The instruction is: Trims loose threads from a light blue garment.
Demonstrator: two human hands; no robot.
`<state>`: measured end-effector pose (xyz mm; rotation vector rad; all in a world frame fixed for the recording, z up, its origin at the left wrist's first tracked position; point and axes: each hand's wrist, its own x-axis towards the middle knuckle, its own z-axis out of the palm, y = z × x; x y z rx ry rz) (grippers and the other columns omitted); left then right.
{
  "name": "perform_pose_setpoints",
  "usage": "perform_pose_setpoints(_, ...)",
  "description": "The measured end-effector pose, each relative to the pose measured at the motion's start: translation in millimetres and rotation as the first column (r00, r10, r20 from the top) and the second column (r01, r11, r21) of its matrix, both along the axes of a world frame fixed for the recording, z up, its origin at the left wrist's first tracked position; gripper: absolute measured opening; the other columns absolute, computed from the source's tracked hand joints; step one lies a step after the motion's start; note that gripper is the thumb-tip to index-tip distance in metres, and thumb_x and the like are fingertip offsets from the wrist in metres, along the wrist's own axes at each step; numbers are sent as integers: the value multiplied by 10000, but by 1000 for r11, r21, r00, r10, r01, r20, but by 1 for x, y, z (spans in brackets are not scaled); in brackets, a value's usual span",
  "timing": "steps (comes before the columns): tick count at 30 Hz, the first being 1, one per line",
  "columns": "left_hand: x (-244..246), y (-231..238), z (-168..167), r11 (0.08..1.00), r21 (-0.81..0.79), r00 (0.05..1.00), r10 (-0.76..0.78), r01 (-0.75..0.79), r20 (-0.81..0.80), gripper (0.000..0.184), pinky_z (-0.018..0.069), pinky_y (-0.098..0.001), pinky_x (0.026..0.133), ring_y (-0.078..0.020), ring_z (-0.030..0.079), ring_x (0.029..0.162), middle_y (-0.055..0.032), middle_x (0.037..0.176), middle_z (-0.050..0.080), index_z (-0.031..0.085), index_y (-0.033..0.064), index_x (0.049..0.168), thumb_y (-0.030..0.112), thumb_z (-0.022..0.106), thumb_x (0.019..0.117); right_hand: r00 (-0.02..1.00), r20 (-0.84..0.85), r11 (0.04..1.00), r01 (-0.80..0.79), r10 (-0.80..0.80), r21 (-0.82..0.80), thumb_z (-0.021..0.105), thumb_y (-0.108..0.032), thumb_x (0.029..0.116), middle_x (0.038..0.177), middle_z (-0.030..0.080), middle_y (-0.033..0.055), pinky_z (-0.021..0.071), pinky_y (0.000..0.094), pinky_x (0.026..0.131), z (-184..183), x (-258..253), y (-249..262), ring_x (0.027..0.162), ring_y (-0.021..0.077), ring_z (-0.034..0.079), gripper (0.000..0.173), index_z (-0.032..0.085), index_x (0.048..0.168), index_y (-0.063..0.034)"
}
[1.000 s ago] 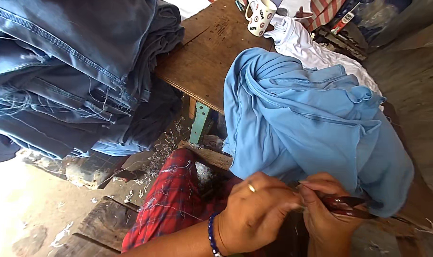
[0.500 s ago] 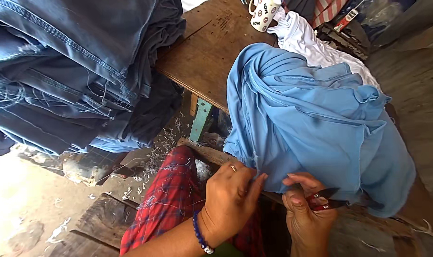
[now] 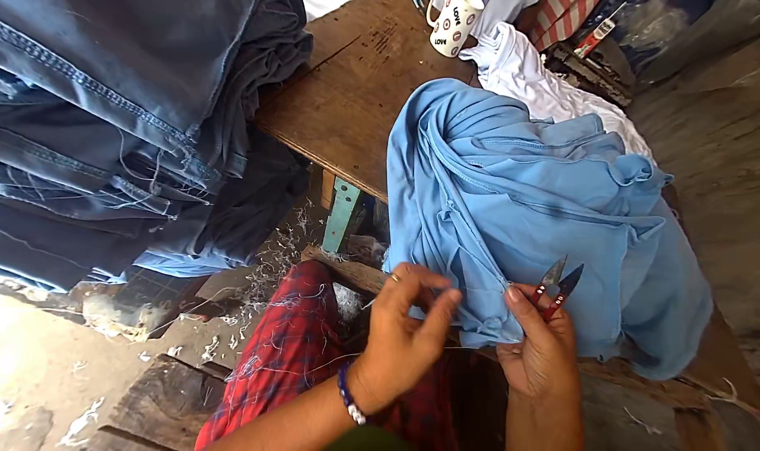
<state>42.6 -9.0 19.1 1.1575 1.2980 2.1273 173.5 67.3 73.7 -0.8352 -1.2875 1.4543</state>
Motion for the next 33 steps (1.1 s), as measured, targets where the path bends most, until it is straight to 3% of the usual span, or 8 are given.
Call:
perform_pose_setpoints(4,-24,25,9,991,-136,989,2,18,150,149,612,-260,602,-86,679,636,-33,854,700,638,-2,1117,101,575,1029,997,-51,997,55,-57,-45,468,-9,1031,803,748,10,622,225,602,7,12,12,693,55,723,271,705,922,-81)
perform_pose_setpoints(9,-39,55,27,983,-73,929,133,-168,-346,234,470,-198,546,-71,526,620,-84,909,615,695,-7,1126,172,649,984,993,-119,998,18,-26,-64,473,-20,1033,807,746,19,621,228,625,12,14,19,691,60,718,272,716,930,-87)
perform_pose_setpoints(12,-49,64,38,990,-94,777,25,-107,-629,280,498,-311,564,-164,584,720,-106,972,587,776,80,1075,319,665,983,989,-143,997,-33,23,-69,507,-5,1014,786,737,37,617,231,603,11,14,18,662,69,711,238,715,915,-66)
perform_pose_setpoints(17,-58,67,30,986,-160,655,-147,41,-741,159,507,-312,587,-153,598,767,-61,939,571,773,119,888,258,719,942,987,-148,996,-66,55,-64,526,8,1006,797,742,44,619,230,617,9,13,16,680,71,717,225,724,923,-57)
perform_pose_setpoints(21,-65,49,16,997,-24,838,-72,70,-541,99,479,-201,733,-85,554,838,-51,919,574,780,41,923,93,697,938,994,-55,996,-92,92,12,586,12,980,795,732,21,553,165,519,3,14,16,632,29,680,154,719,941,-55)
perform_pose_setpoints(25,-55,23,2,999,-38,995,21,-24,-99,140,623,-226,640,-73,680,699,-64,959,674,710,-38,1065,43,612,1004,961,241,938,-206,139,280,656,-46,962,850,695,-88,520,123,585,-11,12,17,691,-36,627,78,705,1009,-85)
perform_pose_setpoints(28,-46,16,-2,993,-94,961,-44,72,273,130,643,-296,627,-131,728,696,-42,908,732,641,34,1086,73,521,1056,908,408,858,-282,94,430,648,-89,973,932,662,-44,504,108,668,-22,4,19,777,-38,597,109,699,1030,-11)
perform_pose_setpoints(33,-41,16,-16,997,-7,944,-65,72,323,127,566,-218,593,-61,630,643,13,851,657,613,113,1074,124,487,1071,871,492,801,-295,0,522,640,-217,1002,911,638,-49,499,96,719,-13,-8,16,798,-62,580,286,643,1135,36)
